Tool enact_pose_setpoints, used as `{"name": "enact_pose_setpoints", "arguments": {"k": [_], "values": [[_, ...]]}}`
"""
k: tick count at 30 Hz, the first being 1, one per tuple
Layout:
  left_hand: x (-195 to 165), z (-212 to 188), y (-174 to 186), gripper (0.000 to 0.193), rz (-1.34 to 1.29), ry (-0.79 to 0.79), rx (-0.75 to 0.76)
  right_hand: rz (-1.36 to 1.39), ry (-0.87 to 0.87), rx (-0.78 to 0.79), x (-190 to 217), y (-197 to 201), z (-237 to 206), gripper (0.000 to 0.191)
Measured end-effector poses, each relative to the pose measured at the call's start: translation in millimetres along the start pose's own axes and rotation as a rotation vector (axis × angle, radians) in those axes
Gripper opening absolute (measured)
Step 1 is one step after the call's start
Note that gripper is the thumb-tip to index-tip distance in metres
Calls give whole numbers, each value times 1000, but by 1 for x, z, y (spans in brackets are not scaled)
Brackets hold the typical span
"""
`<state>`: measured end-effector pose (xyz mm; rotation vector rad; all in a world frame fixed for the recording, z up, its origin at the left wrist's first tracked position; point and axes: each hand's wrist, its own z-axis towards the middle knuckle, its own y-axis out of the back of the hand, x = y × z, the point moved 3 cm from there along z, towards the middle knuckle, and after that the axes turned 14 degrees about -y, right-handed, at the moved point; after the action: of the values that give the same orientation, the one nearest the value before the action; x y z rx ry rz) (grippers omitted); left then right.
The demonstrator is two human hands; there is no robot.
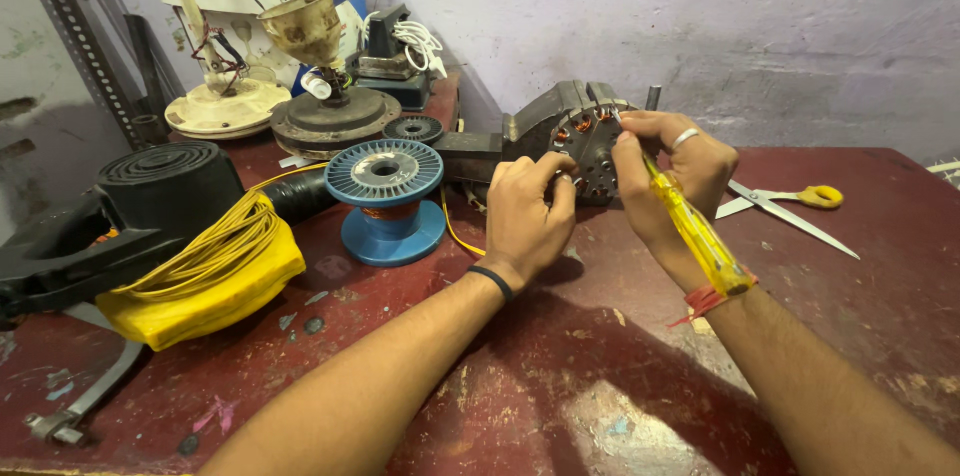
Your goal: The person uses a yellow-handled screwdriver to adjust copper windings on a motor stator. They repeatedly insert the tool into the slots, push down the coils, and rotate the stator to access different sections.
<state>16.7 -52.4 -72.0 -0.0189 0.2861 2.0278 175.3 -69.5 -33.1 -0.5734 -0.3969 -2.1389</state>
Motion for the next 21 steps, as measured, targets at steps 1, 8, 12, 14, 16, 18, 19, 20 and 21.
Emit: {"name": "enact_pose_setpoints", "arguments": {"k": [1, 8, 12, 14, 16, 18, 19, 20, 21], "values": [[0, 0, 0, 10, 0, 1, -2, -4, 43, 3, 1, 0, 0, 11], [-1, 0, 1, 10, 12, 4, -7, 29, 63, -7, -3, -5, -2, 11], [0, 1, 1, 10, 27, 30, 24, -25, 190, -48, -1, -2, -7, 10], [-1, 1, 2, 10, 14, -1, 4, -7, 166, -39, -2, -2, -5, 9], [-1, 0, 2, 9, 11, -8, -3, 2, 165, -26, -1, -2, -4, 8], [-1, -1, 0, 9, 11, 4, 0, -5, 188, -13, 1, 1, -2, 8], [-1, -1, 0, 9, 9, 9, 7, -8, 190, -6, 2, 1, -1, 9], [-1, -2, 0, 9, 8, 16, 15, -11, 190, 1, 3, 1, 0, 9], [-1, -2, 0, 9, 5, 19, 24, -15, 191, 6, 4, 1, 0, 10]]}}
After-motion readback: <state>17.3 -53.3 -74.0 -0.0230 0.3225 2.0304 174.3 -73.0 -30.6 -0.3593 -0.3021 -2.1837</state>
